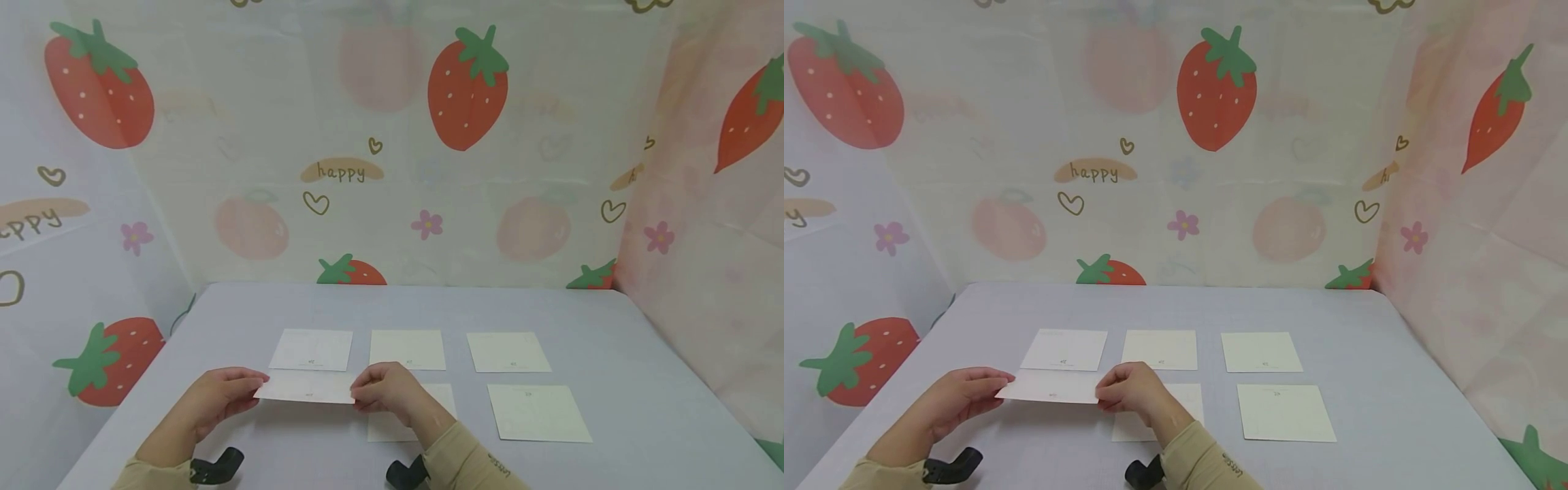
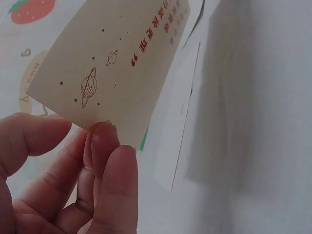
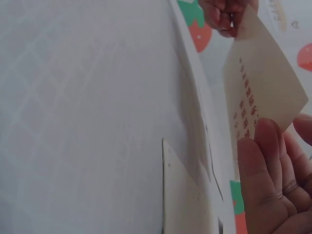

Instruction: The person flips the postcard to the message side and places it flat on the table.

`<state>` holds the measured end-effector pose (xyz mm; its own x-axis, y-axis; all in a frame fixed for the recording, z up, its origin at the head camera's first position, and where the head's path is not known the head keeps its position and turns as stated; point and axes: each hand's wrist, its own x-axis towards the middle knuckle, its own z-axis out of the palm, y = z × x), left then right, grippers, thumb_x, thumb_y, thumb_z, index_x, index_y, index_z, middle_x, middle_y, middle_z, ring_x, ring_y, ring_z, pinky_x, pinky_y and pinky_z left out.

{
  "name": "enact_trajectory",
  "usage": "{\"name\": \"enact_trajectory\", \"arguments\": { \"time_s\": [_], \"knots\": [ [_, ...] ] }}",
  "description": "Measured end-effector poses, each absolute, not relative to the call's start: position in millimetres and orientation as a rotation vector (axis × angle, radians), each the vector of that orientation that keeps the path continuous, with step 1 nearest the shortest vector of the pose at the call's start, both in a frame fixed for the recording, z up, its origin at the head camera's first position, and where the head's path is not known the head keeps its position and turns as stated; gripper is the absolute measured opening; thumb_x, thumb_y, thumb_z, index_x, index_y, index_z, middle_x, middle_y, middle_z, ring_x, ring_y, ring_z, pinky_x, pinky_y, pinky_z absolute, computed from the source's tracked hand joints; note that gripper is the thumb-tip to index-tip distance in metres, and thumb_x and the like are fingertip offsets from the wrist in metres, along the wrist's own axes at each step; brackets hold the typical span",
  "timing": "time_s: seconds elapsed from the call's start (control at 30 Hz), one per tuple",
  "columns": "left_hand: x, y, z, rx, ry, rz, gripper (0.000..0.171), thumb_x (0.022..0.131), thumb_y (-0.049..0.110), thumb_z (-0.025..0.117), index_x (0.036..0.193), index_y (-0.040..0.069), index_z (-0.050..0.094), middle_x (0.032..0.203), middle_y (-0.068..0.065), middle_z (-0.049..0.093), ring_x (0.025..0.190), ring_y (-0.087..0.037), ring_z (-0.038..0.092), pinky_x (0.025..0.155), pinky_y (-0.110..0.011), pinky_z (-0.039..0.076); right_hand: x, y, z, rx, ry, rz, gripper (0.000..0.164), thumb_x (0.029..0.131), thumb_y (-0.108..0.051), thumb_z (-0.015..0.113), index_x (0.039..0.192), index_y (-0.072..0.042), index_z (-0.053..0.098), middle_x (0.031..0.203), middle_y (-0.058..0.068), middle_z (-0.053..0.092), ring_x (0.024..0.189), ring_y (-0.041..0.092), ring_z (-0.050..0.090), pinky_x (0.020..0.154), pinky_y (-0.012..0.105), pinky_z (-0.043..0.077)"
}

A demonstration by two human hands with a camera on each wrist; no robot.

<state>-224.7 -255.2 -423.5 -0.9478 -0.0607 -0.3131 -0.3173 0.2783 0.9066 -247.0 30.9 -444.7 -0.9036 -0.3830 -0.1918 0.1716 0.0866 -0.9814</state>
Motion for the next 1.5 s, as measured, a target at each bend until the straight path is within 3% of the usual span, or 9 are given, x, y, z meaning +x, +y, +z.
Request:
{"name": "enact_trajectory", "arguments": {
  "time_s": [0.33,0.7,1.0,1.27,1.5],
  "knots": [
    [-225,-256,-430,-0.342,2.352,1.71,0.029,0.083,0.013,0.065,0.109,-0.001,0.06,0.101,-0.01,0.064,0.083,-0.019,0.062,0.074,-0.035,0.054,-246,30,-446,-0.215,1.991,-1.864,0.008,0.076,0.006,0.066,0.084,0.006,0.062,0.069,0.007,0.064,0.063,0.017,0.062,0.064,0.036,0.055],
    [-226,-258,-439,-0.32,2.33,1.751,0.051,0.081,0.008,0.066,0.127,-0.002,0.045,0.088,-0.008,0.065,0.079,-0.02,0.063,0.071,-0.034,0.053,-248,26,-454,-0.211,2.019,-1.854,0.02,0.077,0.007,0.064,0.093,0.003,0.055,0.072,0.013,0.066,0.063,0.02,0.064,0.063,0.038,0.055],
    [-224,-257,-442,-0.331,2.35,1.729,0.04,0.082,0.008,0.064,0.119,-0.004,0.052,0.099,-0.012,0.065,0.081,-0.018,0.062,0.071,-0.033,0.053,-245,25,-450,-0.183,2.046,-1.83,0.019,0.076,0.007,0.065,0.091,0.003,0.053,0.073,0.013,0.066,0.064,0.02,0.064,0.062,0.035,0.055],
    [-225,-257,-447,-0.343,2.36,1.712,0.04,0.082,0.008,0.064,0.119,-0.004,0.053,0.097,-0.01,0.065,0.08,-0.018,0.061,0.07,-0.033,0.053,-244,25,-450,-0.175,2.076,-1.792,0.028,0.077,0.006,0.065,0.103,0.003,0.055,0.078,0.012,0.066,0.069,0.021,0.065,0.064,0.035,0.055],
    [-227,-260,-450,-0.344,2.372,1.69,0.039,0.083,0.007,0.063,0.119,-0.005,0.052,0.1,-0.014,0.064,0.082,-0.018,0.061,0.071,-0.034,0.053,-244,23,-451,-0.177,2.103,-1.743,0.026,0.078,0.004,0.066,0.101,0.002,0.056,0.078,0.012,0.067,0.069,0.022,0.066,0.062,0.034,0.055]
  ]
}}
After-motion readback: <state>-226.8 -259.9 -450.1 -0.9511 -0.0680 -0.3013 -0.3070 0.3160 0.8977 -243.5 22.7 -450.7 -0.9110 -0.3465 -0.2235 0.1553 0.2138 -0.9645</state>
